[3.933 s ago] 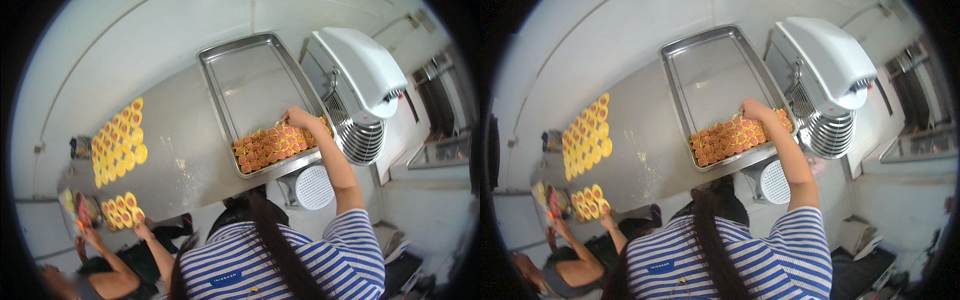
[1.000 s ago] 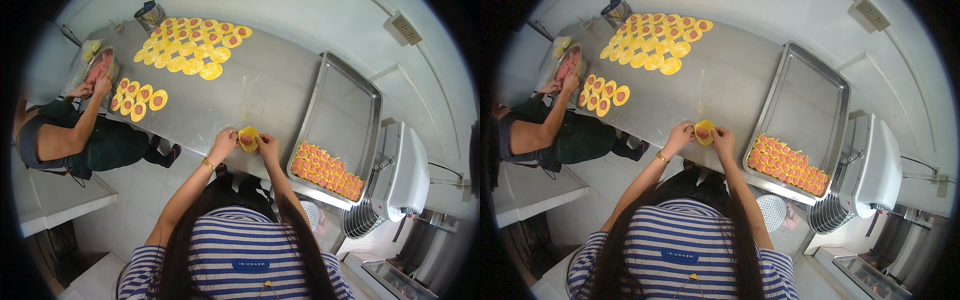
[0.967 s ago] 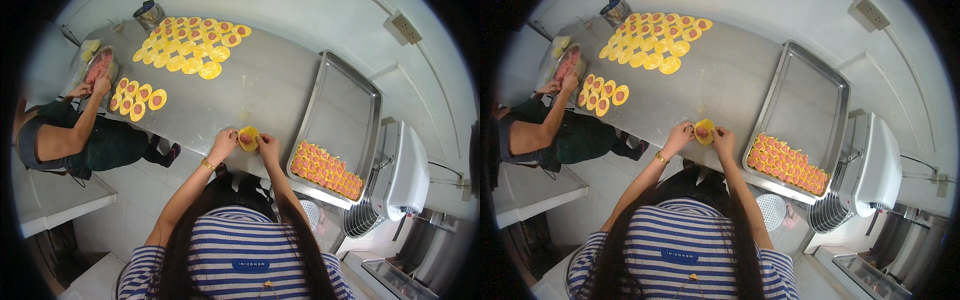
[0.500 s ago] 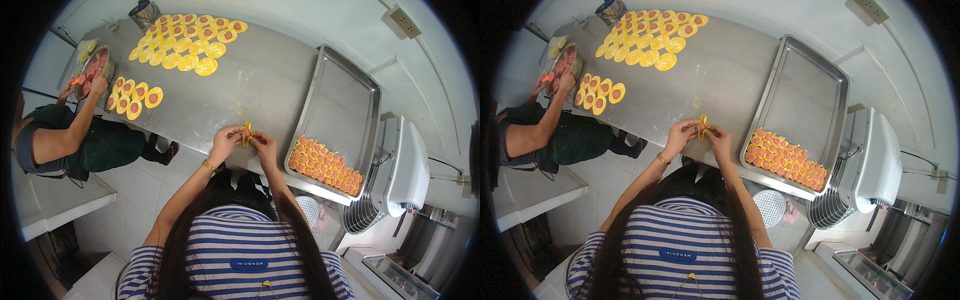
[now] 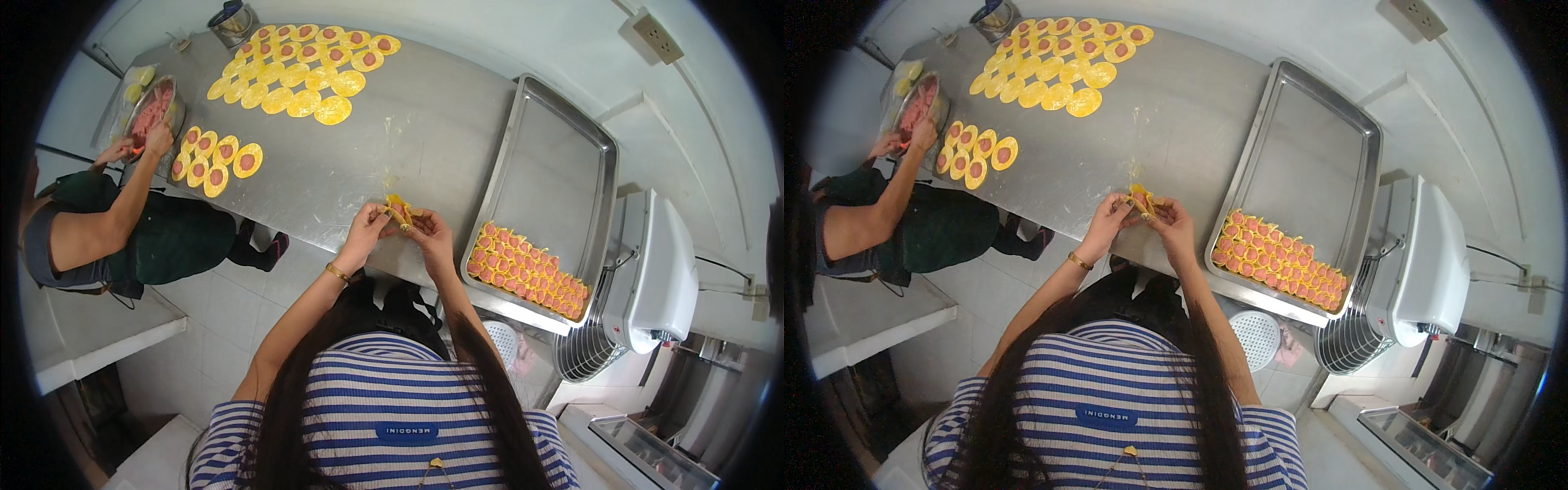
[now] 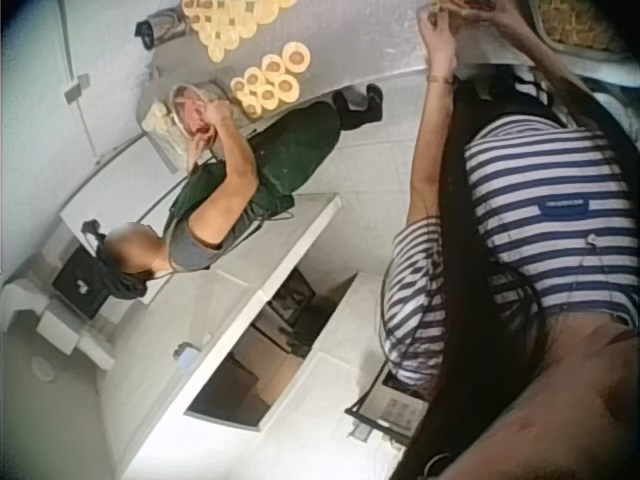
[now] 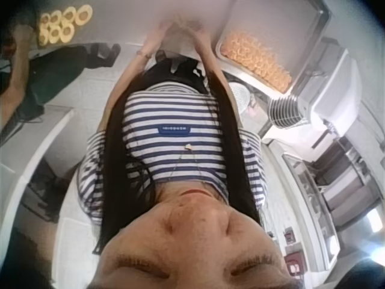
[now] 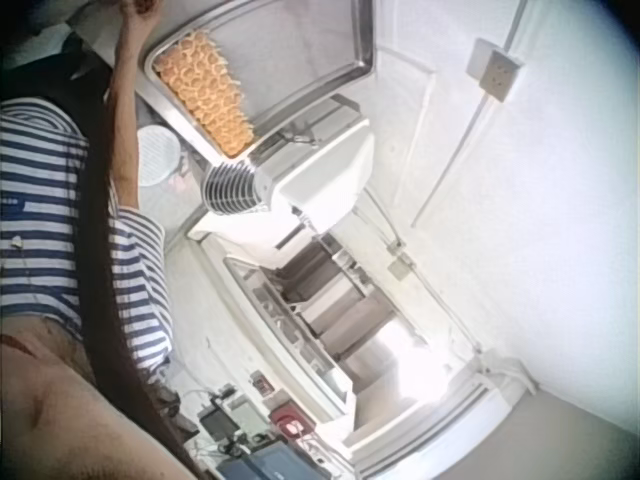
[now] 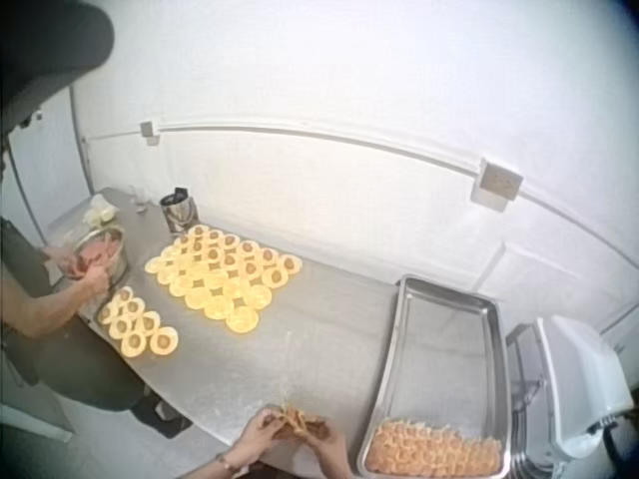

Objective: The person folds yellow dough circles with a pink filling into small pastries and places them on a metal tray. Another person adds filling to additional dough circles on the table. The finished pastries accumulate on the tray.

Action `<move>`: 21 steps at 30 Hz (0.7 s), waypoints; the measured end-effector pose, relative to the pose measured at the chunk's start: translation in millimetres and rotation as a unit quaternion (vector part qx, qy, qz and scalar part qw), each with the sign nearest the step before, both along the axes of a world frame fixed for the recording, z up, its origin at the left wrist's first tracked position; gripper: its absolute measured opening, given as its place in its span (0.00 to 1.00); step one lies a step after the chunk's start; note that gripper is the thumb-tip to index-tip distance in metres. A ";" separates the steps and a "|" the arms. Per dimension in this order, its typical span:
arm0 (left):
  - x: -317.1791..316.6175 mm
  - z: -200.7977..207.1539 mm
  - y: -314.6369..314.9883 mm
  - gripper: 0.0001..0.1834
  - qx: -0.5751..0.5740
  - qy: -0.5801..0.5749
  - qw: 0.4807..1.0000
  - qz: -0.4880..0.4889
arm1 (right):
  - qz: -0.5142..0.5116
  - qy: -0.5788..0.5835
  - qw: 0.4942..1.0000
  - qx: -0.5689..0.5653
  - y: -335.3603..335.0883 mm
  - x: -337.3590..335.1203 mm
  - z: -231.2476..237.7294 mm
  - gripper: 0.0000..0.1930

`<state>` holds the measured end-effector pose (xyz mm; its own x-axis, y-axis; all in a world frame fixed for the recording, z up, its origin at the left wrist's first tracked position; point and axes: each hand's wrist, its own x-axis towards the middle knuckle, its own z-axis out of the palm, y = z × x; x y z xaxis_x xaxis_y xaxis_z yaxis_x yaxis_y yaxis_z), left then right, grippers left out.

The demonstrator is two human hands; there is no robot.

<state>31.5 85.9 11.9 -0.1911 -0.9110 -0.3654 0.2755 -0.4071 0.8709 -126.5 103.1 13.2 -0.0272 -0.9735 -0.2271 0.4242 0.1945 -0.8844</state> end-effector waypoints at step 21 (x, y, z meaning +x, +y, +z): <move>-4.7 -1.6 7.3 0.13 -0.220 -0.261 0.938 -0.068 | 0.129 0.304 0.943 -0.032 -9.3 -23.9 -6.3 0.20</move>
